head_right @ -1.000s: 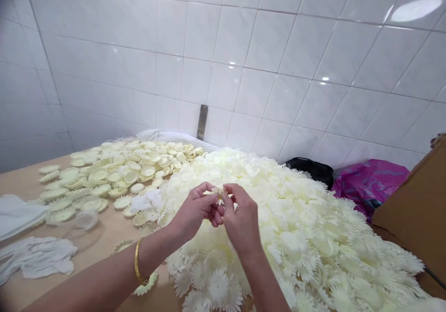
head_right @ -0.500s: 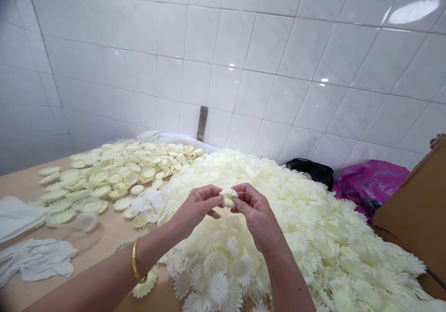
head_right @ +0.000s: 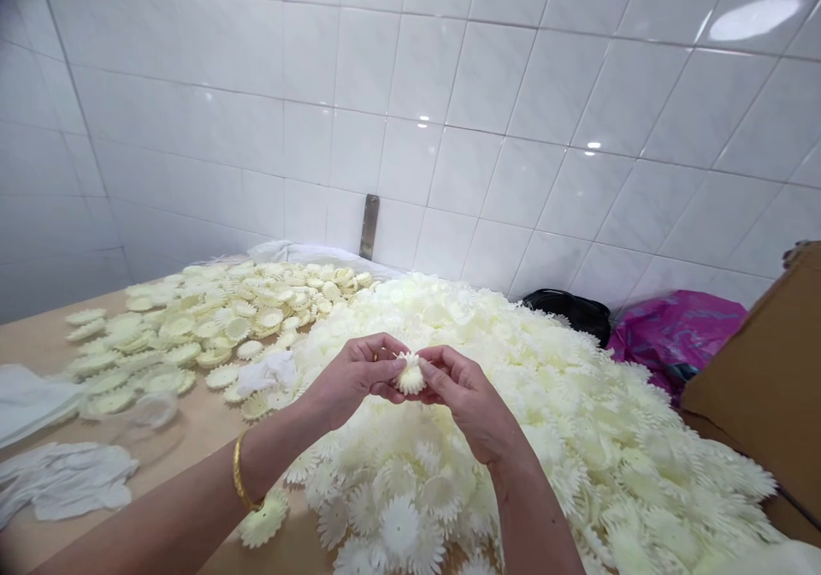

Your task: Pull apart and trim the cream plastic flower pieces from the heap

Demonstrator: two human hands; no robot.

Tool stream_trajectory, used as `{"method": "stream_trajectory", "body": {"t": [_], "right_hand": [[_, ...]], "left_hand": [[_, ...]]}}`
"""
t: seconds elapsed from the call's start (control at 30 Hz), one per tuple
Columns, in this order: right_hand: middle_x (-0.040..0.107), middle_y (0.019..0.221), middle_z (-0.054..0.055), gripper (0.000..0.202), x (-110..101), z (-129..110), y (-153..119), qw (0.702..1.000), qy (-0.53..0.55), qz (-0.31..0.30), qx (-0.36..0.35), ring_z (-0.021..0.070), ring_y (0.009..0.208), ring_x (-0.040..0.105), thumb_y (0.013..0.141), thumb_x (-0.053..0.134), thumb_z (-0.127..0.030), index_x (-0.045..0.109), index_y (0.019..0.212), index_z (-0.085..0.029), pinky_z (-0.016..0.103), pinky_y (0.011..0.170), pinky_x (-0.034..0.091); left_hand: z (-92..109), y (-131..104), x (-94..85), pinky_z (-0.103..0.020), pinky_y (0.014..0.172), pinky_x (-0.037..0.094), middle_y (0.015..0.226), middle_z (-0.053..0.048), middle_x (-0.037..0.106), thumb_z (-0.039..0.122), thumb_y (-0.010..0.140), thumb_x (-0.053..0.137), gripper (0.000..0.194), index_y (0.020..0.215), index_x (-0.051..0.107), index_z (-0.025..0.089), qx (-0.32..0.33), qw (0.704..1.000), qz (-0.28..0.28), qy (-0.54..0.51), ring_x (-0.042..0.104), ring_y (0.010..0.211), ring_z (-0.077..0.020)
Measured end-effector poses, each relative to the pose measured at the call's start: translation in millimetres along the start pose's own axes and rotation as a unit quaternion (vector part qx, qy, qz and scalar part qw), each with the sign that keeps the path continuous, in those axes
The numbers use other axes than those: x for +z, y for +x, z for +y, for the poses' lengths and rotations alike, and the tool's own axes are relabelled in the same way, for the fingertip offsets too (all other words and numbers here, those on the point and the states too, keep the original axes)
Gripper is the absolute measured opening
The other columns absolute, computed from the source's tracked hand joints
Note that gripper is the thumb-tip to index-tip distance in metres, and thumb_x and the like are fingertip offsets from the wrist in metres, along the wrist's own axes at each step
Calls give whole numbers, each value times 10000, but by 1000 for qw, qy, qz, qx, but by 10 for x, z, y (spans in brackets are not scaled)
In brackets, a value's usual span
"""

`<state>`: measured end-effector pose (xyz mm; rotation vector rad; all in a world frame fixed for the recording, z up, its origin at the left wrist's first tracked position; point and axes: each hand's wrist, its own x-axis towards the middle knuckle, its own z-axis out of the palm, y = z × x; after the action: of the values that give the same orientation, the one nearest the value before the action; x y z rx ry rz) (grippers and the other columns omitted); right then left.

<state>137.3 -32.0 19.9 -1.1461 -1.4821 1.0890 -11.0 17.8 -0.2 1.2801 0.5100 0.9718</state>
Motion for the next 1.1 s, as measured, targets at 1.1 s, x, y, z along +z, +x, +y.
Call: {"method": "stream_trajectory", "body": {"t": [1.1], "right_hand": [[506, 625, 37, 180, 414, 179, 61, 804, -472, 283, -227, 172, 630, 455, 783, 425, -163, 553, 656, -161, 311, 637, 354]], "left_hand": [[-107, -21, 66, -229, 533, 421, 512, 45, 476, 205, 680, 592, 187, 600, 431, 157, 107, 983, 143, 45, 502, 504, -81]]}}
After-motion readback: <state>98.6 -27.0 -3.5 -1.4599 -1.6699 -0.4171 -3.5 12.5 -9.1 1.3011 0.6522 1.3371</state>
